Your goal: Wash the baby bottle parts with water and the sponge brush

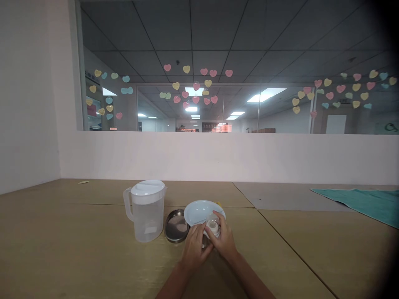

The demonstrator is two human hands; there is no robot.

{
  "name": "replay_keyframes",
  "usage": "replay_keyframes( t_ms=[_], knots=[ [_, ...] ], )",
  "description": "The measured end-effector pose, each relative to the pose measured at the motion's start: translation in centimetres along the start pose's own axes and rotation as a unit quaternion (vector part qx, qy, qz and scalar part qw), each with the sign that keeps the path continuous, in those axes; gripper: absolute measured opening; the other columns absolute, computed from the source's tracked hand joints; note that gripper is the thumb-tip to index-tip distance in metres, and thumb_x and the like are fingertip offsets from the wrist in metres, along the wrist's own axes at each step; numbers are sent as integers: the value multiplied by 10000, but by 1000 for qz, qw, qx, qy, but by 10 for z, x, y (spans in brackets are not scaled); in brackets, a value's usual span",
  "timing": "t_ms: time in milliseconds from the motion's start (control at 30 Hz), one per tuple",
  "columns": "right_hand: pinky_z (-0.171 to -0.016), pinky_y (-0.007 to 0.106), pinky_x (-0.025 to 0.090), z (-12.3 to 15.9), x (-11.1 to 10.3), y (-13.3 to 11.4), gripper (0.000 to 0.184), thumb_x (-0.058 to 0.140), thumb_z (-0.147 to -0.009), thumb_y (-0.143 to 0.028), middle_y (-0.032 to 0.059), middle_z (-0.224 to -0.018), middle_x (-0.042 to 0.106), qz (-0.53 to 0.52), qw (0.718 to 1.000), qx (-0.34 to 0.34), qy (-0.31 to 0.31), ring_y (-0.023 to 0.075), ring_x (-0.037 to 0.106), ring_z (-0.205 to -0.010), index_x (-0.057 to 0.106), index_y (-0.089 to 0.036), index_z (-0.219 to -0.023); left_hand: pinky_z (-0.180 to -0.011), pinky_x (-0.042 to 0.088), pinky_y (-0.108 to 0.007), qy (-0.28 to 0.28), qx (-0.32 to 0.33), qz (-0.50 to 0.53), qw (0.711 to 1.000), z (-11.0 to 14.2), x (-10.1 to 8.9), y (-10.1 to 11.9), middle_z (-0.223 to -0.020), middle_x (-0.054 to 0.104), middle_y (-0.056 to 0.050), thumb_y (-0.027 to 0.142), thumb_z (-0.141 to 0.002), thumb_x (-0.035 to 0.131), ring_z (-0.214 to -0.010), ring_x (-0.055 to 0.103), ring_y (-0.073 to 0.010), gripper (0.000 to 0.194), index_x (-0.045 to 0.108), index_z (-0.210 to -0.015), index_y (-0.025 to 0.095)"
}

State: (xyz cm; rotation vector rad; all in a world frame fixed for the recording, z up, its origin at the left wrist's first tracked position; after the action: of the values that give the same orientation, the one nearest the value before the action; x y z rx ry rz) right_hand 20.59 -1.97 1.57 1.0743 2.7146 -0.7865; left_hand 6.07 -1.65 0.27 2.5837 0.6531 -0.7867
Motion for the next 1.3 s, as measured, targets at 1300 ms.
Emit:
replay_keyframes(
  t_ms=[1300],
  knots=[
    [-642,271,532,0,2,3,516,618,-755,-362,64,-899,687,4,1000,14,3,192,660,-766,499,-151,-1211,-934,452,-438,-7,-14,20,1000,0,-2,1,-1180,589,-128,379,-857,536,-1098,547,-255,449,450,-1243,166]
  ],
)
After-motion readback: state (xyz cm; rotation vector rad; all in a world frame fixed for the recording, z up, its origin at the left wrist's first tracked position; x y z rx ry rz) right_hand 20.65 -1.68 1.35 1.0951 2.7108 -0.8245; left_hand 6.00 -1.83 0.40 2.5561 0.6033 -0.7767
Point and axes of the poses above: each hand's wrist, its own z-axis away from the middle knuckle, its own x-axis out of the palm, y = z × x, the point moved 2 cm from there along -z, towards the middle knuckle
